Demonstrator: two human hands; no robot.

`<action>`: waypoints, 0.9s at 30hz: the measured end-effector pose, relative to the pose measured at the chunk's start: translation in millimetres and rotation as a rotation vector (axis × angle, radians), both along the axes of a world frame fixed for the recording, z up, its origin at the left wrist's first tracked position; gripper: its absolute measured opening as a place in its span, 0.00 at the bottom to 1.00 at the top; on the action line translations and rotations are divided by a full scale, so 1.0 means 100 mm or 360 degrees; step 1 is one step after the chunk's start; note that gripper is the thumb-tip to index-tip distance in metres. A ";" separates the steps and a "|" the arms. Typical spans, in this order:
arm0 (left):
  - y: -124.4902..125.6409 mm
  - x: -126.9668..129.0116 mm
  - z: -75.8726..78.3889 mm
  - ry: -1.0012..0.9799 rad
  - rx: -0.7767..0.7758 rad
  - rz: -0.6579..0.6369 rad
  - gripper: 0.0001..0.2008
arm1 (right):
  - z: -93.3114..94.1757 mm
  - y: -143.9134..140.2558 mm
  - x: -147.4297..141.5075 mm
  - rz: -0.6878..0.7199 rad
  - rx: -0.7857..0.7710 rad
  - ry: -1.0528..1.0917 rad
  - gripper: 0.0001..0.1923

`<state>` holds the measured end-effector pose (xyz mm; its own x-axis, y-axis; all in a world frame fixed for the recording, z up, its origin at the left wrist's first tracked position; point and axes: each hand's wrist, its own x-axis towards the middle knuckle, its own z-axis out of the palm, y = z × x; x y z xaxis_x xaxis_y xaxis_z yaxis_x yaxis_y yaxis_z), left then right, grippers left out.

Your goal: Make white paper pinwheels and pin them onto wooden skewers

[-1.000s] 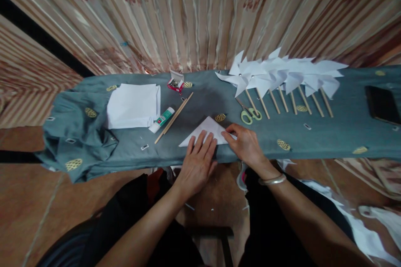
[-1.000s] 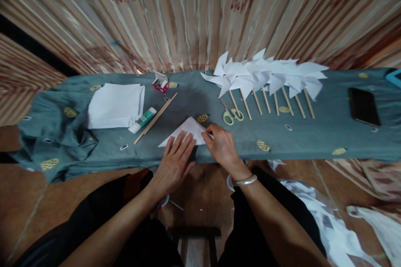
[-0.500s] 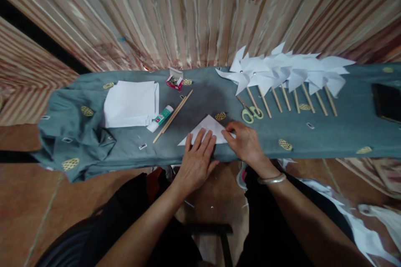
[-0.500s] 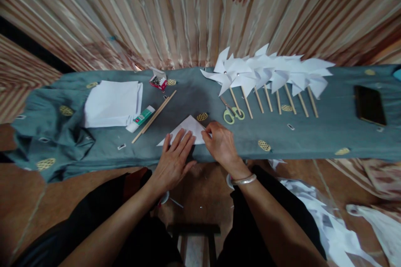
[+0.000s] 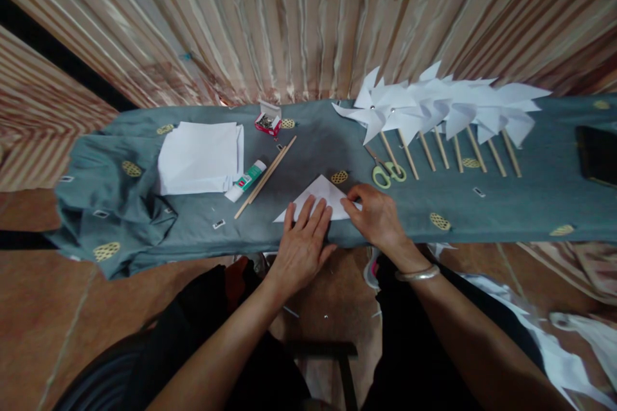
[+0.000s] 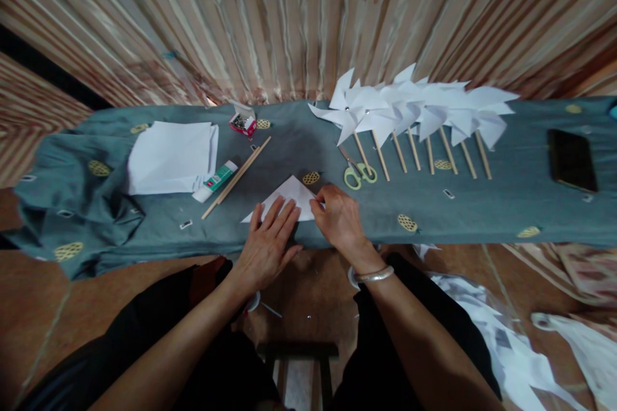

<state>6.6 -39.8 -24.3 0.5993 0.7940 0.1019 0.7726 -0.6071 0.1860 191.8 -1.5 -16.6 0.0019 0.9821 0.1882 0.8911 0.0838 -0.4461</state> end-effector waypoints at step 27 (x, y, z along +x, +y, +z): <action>0.00 0.04 0.03 0.0100 -0.0018 0.0003 0.32 | -0.05 -0.33 -0.15 0.0270 0.0238 -0.0239 0.19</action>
